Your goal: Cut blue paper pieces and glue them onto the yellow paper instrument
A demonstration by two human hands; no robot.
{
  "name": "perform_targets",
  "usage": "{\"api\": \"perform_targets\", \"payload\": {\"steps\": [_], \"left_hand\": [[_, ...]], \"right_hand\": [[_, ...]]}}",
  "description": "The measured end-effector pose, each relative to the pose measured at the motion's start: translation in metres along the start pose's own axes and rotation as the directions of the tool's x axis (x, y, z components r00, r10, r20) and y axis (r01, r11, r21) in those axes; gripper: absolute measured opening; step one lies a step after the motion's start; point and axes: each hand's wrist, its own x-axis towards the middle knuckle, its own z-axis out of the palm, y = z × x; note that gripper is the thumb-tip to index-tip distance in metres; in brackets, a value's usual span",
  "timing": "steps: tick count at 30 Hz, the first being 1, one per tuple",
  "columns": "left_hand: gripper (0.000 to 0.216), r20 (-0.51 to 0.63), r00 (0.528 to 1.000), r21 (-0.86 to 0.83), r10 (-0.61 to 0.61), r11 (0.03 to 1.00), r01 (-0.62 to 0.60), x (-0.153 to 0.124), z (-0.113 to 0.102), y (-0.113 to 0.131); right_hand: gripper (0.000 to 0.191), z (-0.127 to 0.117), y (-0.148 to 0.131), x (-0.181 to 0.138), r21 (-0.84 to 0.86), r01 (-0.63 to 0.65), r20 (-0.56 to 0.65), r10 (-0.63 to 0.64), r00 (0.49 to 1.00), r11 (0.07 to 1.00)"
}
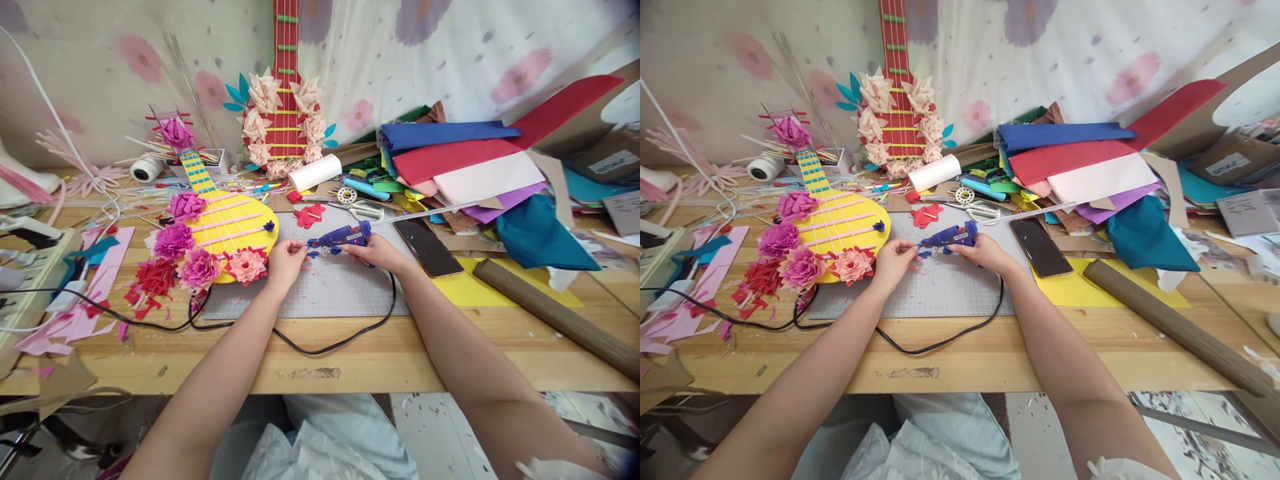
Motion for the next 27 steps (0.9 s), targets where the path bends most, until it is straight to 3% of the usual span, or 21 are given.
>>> {"api": "perform_targets", "payload": {"steps": [15,19,21,24,27], "left_hand": [[0.006,-0.001,1.000,0.000,-0.002,1.000,0.002,0.000,0.000,-0.001],[0.004,0.019,1.000,-0.010,0.000,1.000,0.000,-0.001,0.000,0.000],[0.004,0.034,0.999,-0.026,0.010,1.000,-0.009,-0.002,0.000,0.001],[0.004,0.039,0.999,-0.057,0.014,0.998,-0.012,-0.003,-0.001,0.001],[0.005,0.036,0.999,-0.093,0.011,0.996,-0.008,-0.003,-0.001,0.001]], "right_hand": [[0.041,0.000,-0.003,0.000,0.015,0.031,-0.022,-0.031,0.999,0.999],[0.043,-0.002,0.000,0.002,0.106,0.059,-0.043,-0.055,0.998,0.993],[0.044,-0.003,0.001,0.004,0.232,0.097,-0.098,-0.075,0.992,0.968],[0.045,-0.007,0.006,0.011,0.366,0.166,-0.279,-0.062,0.958,0.916],[0.045,-0.011,0.014,0.019,0.272,0.152,-0.429,-0.021,0.903,0.950]]}}
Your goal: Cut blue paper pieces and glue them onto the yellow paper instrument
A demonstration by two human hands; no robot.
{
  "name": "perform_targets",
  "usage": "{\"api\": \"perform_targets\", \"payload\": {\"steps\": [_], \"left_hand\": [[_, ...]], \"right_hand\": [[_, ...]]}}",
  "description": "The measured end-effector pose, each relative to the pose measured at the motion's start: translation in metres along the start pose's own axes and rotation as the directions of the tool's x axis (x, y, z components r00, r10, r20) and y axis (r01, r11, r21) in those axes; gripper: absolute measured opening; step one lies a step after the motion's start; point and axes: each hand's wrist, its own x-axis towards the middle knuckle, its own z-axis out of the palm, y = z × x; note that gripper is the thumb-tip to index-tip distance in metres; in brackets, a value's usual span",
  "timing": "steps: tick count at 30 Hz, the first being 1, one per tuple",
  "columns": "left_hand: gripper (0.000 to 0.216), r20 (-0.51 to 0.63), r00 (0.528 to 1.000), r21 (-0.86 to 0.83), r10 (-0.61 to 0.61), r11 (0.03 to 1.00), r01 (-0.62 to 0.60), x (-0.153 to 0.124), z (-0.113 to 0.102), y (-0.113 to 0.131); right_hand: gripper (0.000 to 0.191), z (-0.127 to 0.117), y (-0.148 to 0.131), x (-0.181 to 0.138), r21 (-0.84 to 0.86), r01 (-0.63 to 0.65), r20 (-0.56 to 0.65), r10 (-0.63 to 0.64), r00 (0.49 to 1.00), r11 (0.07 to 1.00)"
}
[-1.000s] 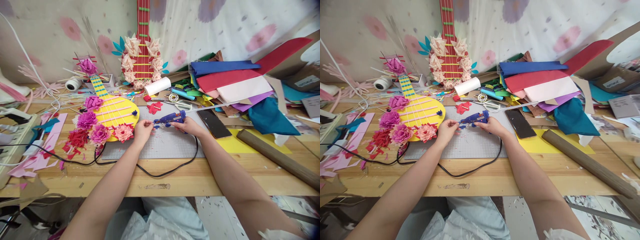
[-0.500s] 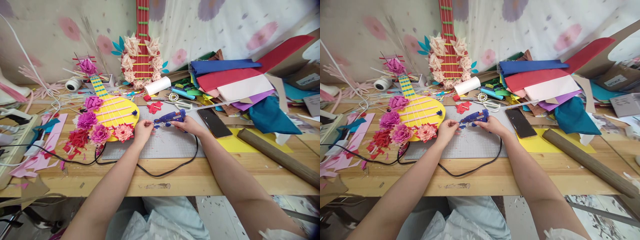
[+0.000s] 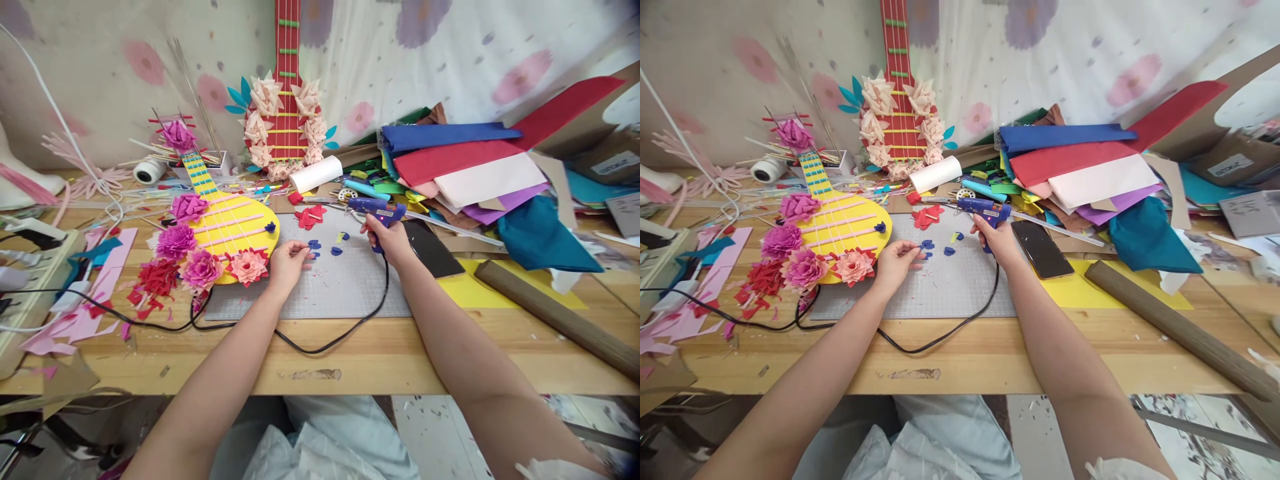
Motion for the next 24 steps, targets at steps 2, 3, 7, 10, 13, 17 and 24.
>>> {"api": "perform_targets", "payload": {"steps": [2,3,7,10,13,17,24], "left_hand": [[0.006,0.002,1.000,-0.026,0.006,1.000,-0.006,0.000,0.000,0.000],[0.007,0.004,1.000,-0.043,0.012,0.999,-0.012,-0.001,0.000,0.000],[0.010,0.021,1.000,-0.150,-0.001,0.989,0.005,-0.006,0.004,0.004],[0.011,0.041,0.996,-0.257,-0.074,0.963,0.082,-0.010,0.009,0.008],[0.009,0.079,0.984,-0.392,-0.161,0.902,0.179,-0.012,0.012,0.012],[0.009,0.116,0.958,-0.507,-0.261,0.814,0.283,-0.011,0.013,0.015],[0.009,0.189,0.894,-0.660,-0.407,0.622,0.423,-0.012,0.014,0.018]], "right_hand": [[0.046,-0.001,0.006,0.004,-0.144,0.009,-0.082,-0.021,0.996,0.990],[0.047,0.000,0.008,0.005,-0.219,0.011,-0.117,-0.037,0.992,0.976],[0.051,0.003,0.012,0.008,-0.479,-0.012,-0.136,-0.061,0.989,0.878],[0.051,0.000,0.010,0.007,-0.603,-0.014,-0.110,-0.065,0.992,0.798],[0.047,-0.012,0.002,0.001,-0.707,0.002,-0.133,-0.136,0.982,0.708],[0.039,-0.022,-0.022,-0.015,-0.734,-0.045,-0.086,-0.028,0.996,0.678],[0.027,0.053,-0.039,-0.036,-0.014,0.104,0.194,-0.100,0.976,0.994]]}}
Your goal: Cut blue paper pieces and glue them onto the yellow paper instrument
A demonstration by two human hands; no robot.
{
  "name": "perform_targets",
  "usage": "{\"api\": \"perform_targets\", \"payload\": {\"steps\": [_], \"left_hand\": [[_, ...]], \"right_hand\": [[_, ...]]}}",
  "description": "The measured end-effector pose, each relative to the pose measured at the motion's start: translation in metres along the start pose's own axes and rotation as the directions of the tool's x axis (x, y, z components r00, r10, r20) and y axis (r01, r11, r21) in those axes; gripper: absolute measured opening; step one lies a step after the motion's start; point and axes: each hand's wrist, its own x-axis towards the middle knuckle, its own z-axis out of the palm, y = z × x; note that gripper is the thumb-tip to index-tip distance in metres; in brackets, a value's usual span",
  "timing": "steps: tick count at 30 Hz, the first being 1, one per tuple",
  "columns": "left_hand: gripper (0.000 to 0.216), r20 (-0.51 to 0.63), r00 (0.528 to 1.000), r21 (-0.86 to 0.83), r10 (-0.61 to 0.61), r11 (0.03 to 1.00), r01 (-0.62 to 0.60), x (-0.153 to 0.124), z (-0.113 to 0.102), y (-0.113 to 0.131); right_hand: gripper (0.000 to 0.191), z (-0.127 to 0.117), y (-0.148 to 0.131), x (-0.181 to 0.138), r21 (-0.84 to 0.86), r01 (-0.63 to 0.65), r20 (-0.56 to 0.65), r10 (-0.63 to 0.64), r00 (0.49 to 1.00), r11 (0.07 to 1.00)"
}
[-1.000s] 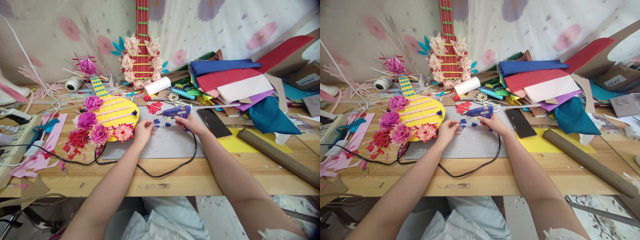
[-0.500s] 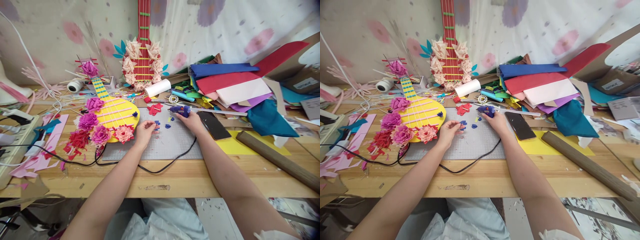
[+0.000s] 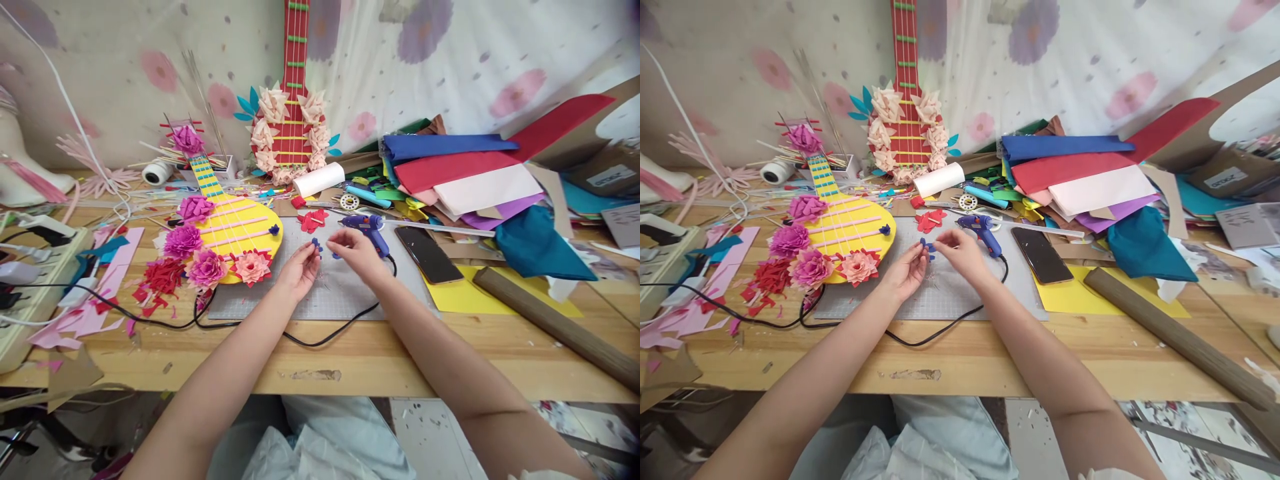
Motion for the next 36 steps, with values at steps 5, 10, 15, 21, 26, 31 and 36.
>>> {"api": "perform_targets", "payload": {"steps": [5,10,15,21,26,31,36], "left_hand": [[0.012,0.015,1.000,-0.108,-0.021,0.994,0.023,0.000,0.000,0.002],[0.014,0.029,0.999,-0.154,-0.020,0.988,0.025,0.000,-0.001,0.004],[0.013,0.020,1.000,-0.116,0.004,0.993,-0.002,-0.001,-0.001,0.005],[0.010,0.128,0.977,0.148,0.172,0.971,-0.190,-0.014,0.001,0.011],[0.016,0.274,0.792,0.370,0.546,0.700,-0.611,-0.028,0.003,0.040],[0.013,0.220,0.431,0.435,0.875,0.307,-0.846,-0.034,-0.013,0.092],[0.014,0.144,0.314,0.443,0.938,0.223,-0.869,-0.031,-0.032,0.120]], "right_hand": [[0.025,0.041,0.004,0.000,0.295,-0.058,-0.012,0.064,0.998,0.954],[0.021,0.052,0.004,0.003,0.429,-0.103,-0.042,0.134,0.990,0.897],[0.022,0.057,0.005,0.010,0.471,-0.113,-0.063,0.161,0.985,0.875],[0.016,0.041,0.003,0.025,0.400,-0.161,-0.014,0.182,0.983,0.902],[0.018,0.039,-0.005,0.040,0.256,-0.208,0.202,0.158,0.966,0.944],[0.023,0.052,-0.010,0.063,0.034,-0.128,0.333,0.110,0.937,0.991],[0.029,0.057,-0.021,0.081,-0.022,-0.101,0.547,0.097,0.831,0.995]]}}
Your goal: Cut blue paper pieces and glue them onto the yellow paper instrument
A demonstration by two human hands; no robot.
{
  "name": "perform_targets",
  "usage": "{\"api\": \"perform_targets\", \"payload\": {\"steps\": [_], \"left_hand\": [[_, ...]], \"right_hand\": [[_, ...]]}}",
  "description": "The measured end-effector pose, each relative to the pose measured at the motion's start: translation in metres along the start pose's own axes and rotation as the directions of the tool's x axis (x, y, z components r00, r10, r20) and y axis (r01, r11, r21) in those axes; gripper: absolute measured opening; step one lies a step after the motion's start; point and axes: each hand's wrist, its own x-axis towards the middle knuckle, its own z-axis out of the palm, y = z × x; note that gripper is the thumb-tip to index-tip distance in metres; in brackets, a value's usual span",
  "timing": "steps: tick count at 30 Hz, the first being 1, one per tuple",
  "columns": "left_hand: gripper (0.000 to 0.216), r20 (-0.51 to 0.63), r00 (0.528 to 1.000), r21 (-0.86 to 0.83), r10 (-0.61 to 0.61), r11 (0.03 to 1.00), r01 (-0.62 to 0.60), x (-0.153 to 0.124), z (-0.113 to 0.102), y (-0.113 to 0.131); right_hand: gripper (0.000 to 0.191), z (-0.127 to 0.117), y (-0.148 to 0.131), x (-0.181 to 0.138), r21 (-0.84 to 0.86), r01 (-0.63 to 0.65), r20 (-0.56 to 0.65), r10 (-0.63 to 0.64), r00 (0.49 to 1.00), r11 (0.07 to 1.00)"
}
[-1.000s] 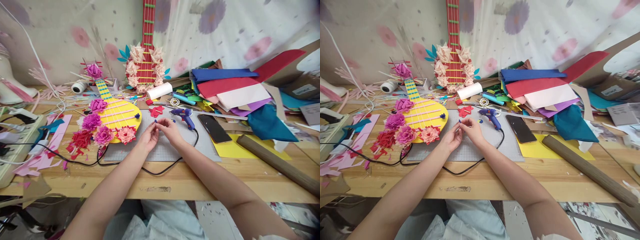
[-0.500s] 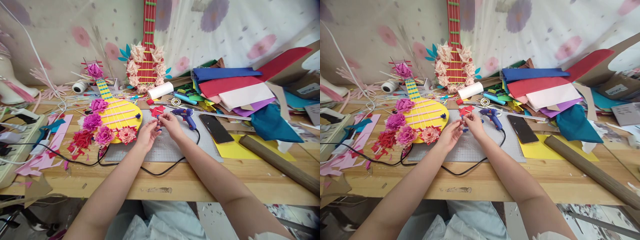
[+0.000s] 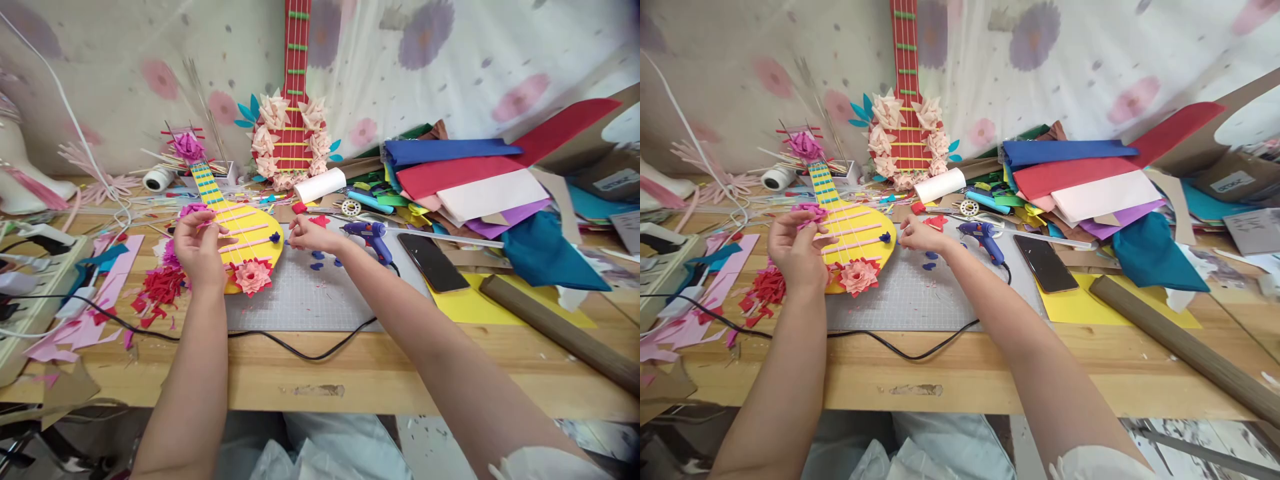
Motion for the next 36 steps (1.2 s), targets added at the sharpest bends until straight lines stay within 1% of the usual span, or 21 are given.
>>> {"api": "perform_targets", "payload": {"steps": [3,7,10,13,18,21,23,26,30,33,36], "left_hand": [[0.016,-0.012,1.000,0.033,0.010,0.999,-0.010,0.002,-0.004,-0.005],[0.016,-0.004,1.000,0.073,0.018,0.997,-0.017,0.002,-0.004,-0.007],[0.015,-0.009,1.000,0.121,0.015,0.993,-0.014,0.001,-0.004,-0.006],[0.015,-0.012,1.000,0.155,0.010,0.988,-0.008,0.001,-0.004,-0.006],[0.015,0.004,1.000,0.129,-0.001,0.992,0.001,0.001,-0.003,-0.004],[0.014,-0.002,1.000,0.142,-0.006,0.990,0.007,0.001,-0.001,-0.002],[0.013,-0.009,1.000,0.146,-0.007,0.989,0.008,0.000,0.000,0.000],[0.012,-0.012,1.000,0.141,-0.008,0.990,0.009,0.000,0.002,0.002],[0.012,0.010,1.000,0.108,0.008,0.994,-0.009,0.003,0.004,0.008],[0.012,0.074,0.997,0.098,0.031,0.994,-0.038,0.008,0.006,0.015],[0.016,0.205,0.979,0.179,0.014,0.983,-0.051,0.016,0.011,0.016]], "right_hand": [[0.031,-0.005,-0.007,0.007,-0.034,-0.008,0.071,0.010,0.997,0.999],[0.031,-0.010,-0.009,0.017,-0.057,-0.017,0.163,0.026,0.986,0.998],[0.030,-0.011,-0.009,0.023,-0.077,-0.028,0.199,0.042,0.979,0.997],[0.030,-0.011,-0.009,0.026,-0.124,-0.047,0.205,0.072,0.976,0.991],[0.030,-0.012,-0.009,0.030,-0.174,-0.038,0.169,0.068,0.983,0.984],[0.029,-0.011,-0.010,0.030,-0.167,-0.011,0.169,0.040,0.985,0.986],[0.027,-0.009,-0.011,0.028,-0.124,-0.007,0.171,0.029,0.985,0.992],[0.024,-0.008,-0.013,0.021,-0.045,-0.039,0.126,0.045,0.991,0.998],[0.021,-0.005,-0.011,0.007,0.075,-0.055,-0.005,0.055,0.998,0.996],[0.022,0.001,-0.003,0.000,0.175,-0.017,-0.059,0.028,0.998,0.984],[0.027,0.010,0.010,-0.001,0.192,0.077,-0.126,-0.054,0.991,0.978]]}}
